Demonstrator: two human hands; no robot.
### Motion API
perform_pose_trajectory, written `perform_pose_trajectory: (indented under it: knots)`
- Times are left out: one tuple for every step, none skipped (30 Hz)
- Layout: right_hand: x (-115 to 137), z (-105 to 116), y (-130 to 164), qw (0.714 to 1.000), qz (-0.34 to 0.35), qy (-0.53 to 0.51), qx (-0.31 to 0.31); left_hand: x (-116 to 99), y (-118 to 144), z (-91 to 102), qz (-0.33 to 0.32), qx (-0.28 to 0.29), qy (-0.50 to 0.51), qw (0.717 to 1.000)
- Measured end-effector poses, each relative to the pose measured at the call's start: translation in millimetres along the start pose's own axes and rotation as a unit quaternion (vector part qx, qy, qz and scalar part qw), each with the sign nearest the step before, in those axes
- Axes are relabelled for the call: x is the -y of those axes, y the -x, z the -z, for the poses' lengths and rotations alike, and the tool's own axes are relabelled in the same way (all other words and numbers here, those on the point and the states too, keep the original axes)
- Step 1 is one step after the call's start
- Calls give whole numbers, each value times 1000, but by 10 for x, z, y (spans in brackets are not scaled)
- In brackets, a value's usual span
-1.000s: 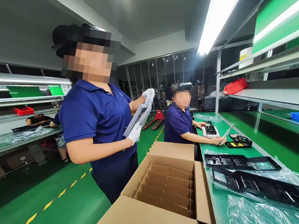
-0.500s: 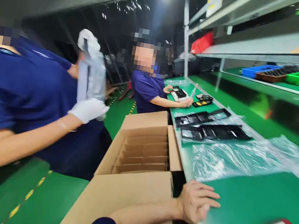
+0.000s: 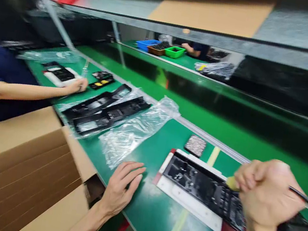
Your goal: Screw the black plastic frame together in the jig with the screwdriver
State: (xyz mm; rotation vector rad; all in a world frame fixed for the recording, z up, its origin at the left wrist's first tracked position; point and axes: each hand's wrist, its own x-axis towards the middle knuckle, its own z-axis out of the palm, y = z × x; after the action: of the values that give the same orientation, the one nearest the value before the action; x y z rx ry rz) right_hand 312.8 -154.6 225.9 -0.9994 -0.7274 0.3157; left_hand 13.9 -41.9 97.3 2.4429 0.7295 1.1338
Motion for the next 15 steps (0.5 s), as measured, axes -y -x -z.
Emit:
perform_pose_trajectory:
  knots:
    - [44, 51, 5, 999, 22, 25, -22, 13, -101, -46, -16, -4, 23, 1000]
    - [70, 68, 9, 998, 38, 45, -38, 14, -208, -98, -26, -3, 46, 999]
    - [82, 62, 11, 996, 48, 58, -48, -1, -319, -153, -36, 1, 68, 997]
    - [84, 42, 14, 995, 50, 67, -50, -28, -430, -208, -42, 7, 87, 995]
    - [81, 17, 17, 995, 51, 70, -46, -64, -540, -263, -46, 14, 105, 993]
    - [77, -6, 20, 995, 53, 71, -45, -103, -646, -319, -49, 23, 124, 991]
    - [74, -24, 24, 995, 55, 71, -43, -141, -746, -378, -52, 35, 144, 988]
    - [72, -35, 27, 995, 55, 70, -42, -173, -838, -441, -57, 46, 166, 983]
    - [72, -38, 30, 995, 54, 69, -39, -199, -921, -506, -62, 59, 187, 979]
    - [73, -37, 31, 995, 54, 68, -37, -220, -994, -573, -69, 75, 211, 972]
    - [74, -33, 32, 995, 55, 68, -36, -237, -1055, -640, -73, 93, 234, 965]
    - [75, -27, 32, 995, 56, 69, -34, -249, -1107, -704, -76, 114, 255, 957]
    - [75, -22, 30, 995, 59, 69, -33, -259, -1149, -763, -80, 134, 274, 949]
    - [73, -17, 28, 995, 63, 69, -31, -267, -1181, -814, -83, 152, 289, 941]
    - [70, -14, 26, 995, 64, 68, -30, -272, -1206, -857, -88, 167, 299, 935]
